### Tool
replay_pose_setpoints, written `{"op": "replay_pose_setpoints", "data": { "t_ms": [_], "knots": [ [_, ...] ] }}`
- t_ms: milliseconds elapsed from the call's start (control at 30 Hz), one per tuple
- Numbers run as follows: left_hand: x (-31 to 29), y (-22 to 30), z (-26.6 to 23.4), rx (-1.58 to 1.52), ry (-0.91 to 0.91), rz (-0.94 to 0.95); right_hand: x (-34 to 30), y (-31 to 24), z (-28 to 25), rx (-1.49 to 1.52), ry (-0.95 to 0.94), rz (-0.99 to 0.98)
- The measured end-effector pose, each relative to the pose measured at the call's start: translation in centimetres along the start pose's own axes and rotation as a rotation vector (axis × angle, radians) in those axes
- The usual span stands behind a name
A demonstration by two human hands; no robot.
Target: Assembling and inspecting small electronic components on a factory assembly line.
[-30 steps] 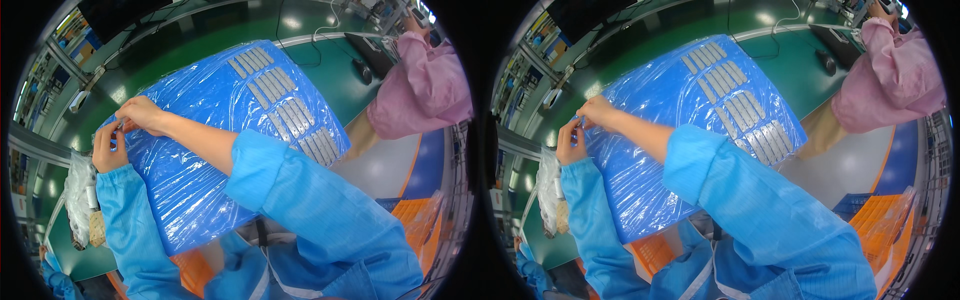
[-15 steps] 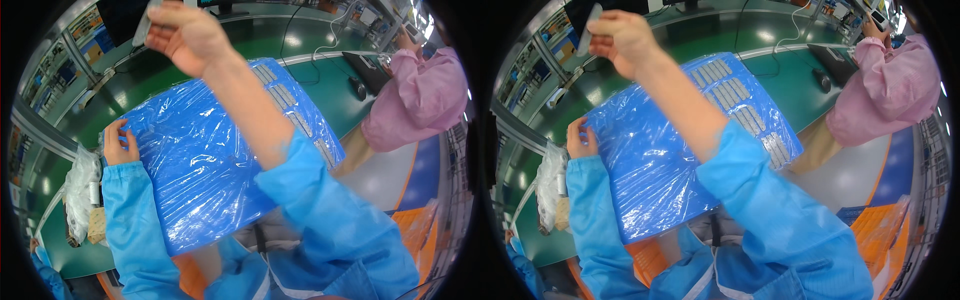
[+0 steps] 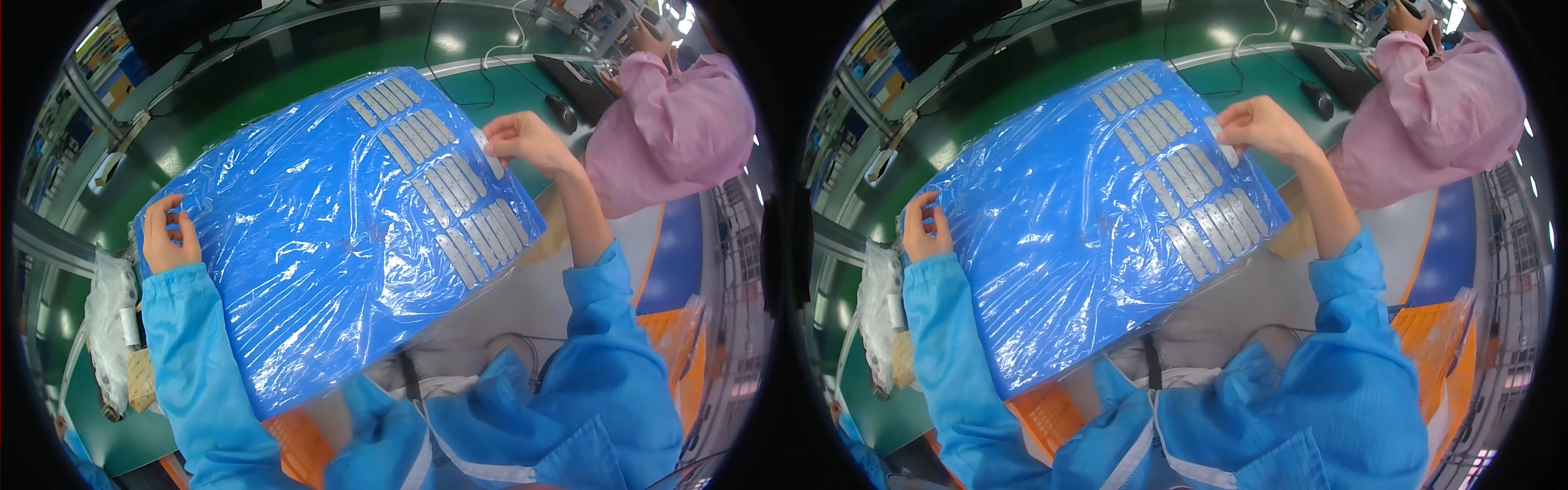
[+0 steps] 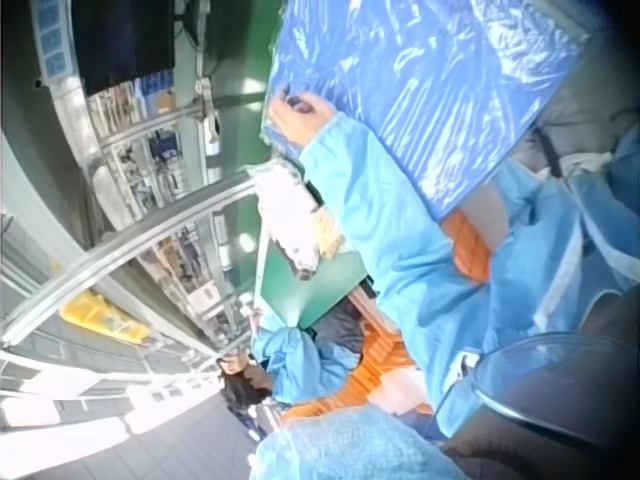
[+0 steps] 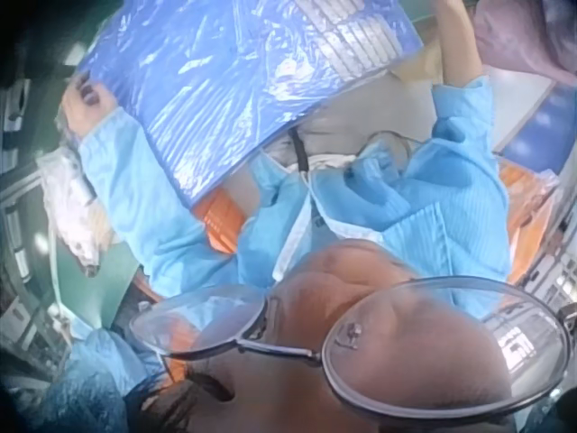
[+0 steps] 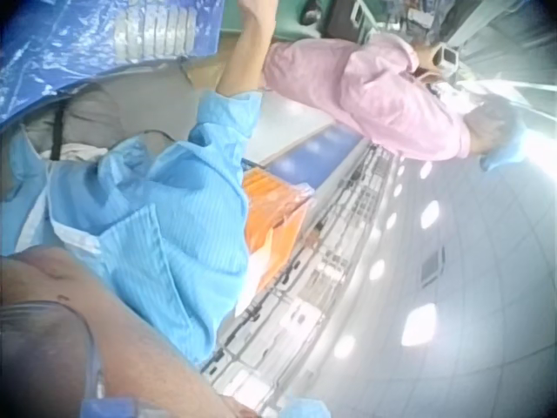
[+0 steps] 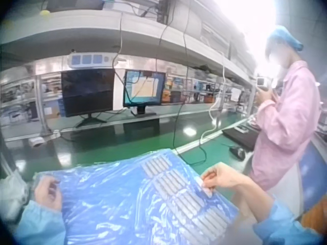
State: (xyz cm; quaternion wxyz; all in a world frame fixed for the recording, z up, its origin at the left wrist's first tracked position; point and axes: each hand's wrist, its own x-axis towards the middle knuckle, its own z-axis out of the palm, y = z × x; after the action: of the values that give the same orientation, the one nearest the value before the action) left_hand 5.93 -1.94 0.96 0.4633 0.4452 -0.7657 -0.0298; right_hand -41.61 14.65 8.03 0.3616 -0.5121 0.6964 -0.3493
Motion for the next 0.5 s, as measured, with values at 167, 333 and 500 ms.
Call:
{"op": "replay_pose_setpoints", "data": {
  "t_ms": [167, 333, 500],
  "knots": [
    [-0.2, -0.2, 0.1, 0.031, -0.083, -0.050, -0.5, 1.9, 0.3, -0.027, -0.014, 0.076],
    [-0.2, -0.2, -0.1, 0.018, -0.060, -0.076, 0.3, 2.2, 0.6, -0.068, -0.016, 0.089],
    [-0.3, -0.5, -0.2, 0.019, -0.065, -0.074, 0.6, 2.4, 1.0, -0.071, -0.013, 0.072]
  ]
}}
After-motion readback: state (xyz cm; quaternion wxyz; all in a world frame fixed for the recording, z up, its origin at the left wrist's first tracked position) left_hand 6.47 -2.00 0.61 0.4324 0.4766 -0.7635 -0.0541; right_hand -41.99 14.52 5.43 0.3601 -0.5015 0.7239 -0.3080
